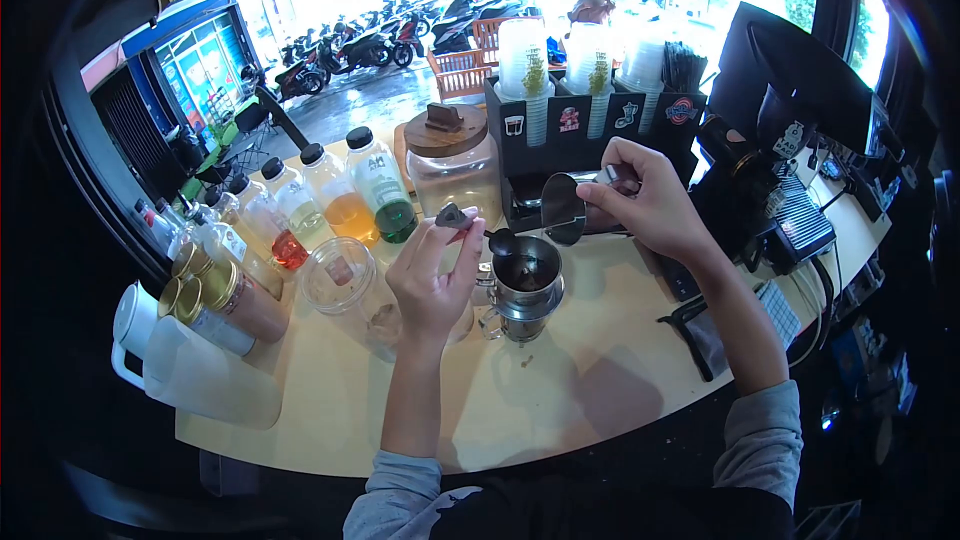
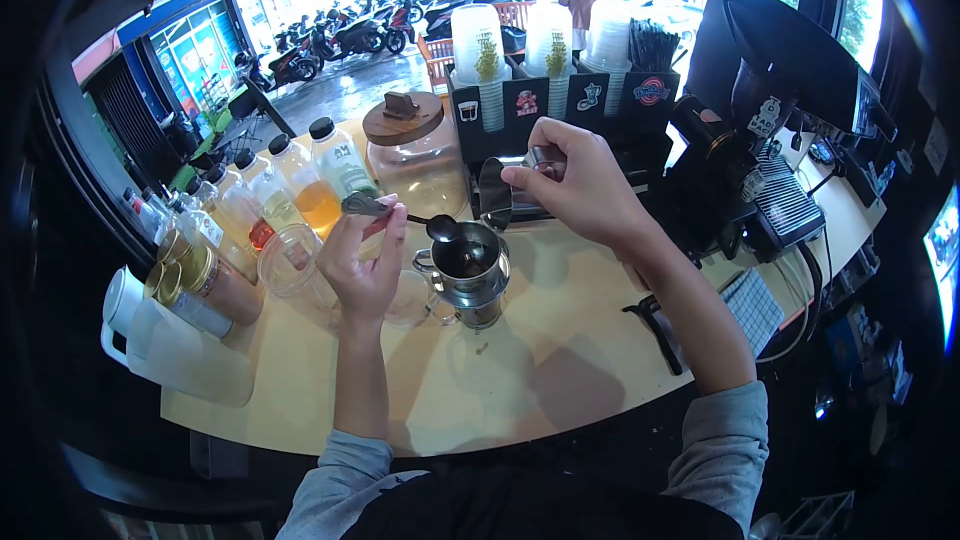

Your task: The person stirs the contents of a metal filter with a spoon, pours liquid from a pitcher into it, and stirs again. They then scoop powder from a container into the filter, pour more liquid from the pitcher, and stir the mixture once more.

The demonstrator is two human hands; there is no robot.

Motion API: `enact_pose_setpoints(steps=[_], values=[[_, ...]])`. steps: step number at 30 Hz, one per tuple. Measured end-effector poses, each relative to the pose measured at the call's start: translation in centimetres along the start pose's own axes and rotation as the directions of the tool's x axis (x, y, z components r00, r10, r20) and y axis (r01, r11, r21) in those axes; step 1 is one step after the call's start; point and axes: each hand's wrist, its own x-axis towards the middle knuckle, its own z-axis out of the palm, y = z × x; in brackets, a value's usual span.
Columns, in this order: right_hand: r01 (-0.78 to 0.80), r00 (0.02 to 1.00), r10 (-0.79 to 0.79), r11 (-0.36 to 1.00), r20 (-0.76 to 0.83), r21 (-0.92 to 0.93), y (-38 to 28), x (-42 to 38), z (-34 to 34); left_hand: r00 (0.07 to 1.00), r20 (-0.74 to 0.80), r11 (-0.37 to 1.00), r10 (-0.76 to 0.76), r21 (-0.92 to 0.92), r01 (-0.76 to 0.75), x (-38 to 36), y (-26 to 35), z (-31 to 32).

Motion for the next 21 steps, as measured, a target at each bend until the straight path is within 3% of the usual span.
enact_pose_setpoints(steps=[6, 8, 17, 21], values=[[-0.070, 0.997, 0.067, 0.993, 0.037, 0.096, -1.8, -1.0, -0.5, 1.000, 0.010, 0.999, 0.022, -0.026, -0.022, 0.1, 0.0, -0.1], [-0.073, 0.995, 0.057, 0.971, 0.076, 0.228, -1.6, -1.1, -0.3, 1.000, 0.018, 0.999, 0.023, -0.023, -0.022, 0.0, 0.0, -0.1], [0.065, 0.996, -0.064, 0.998, 0.062, -0.010, -2.4, -0.9, 0.7, 0.995, 0.097, 0.998, 0.038, -0.048, -0.034, -0.1, 0.1, -0.1], [0.049, 0.996, -0.050, 0.999, 0.074, 0.012, -2.2, -0.9, 0.5, 0.996, 0.092, 0.998, 0.020, -0.054, -0.015, 0.0, 0.2, -0.3]])
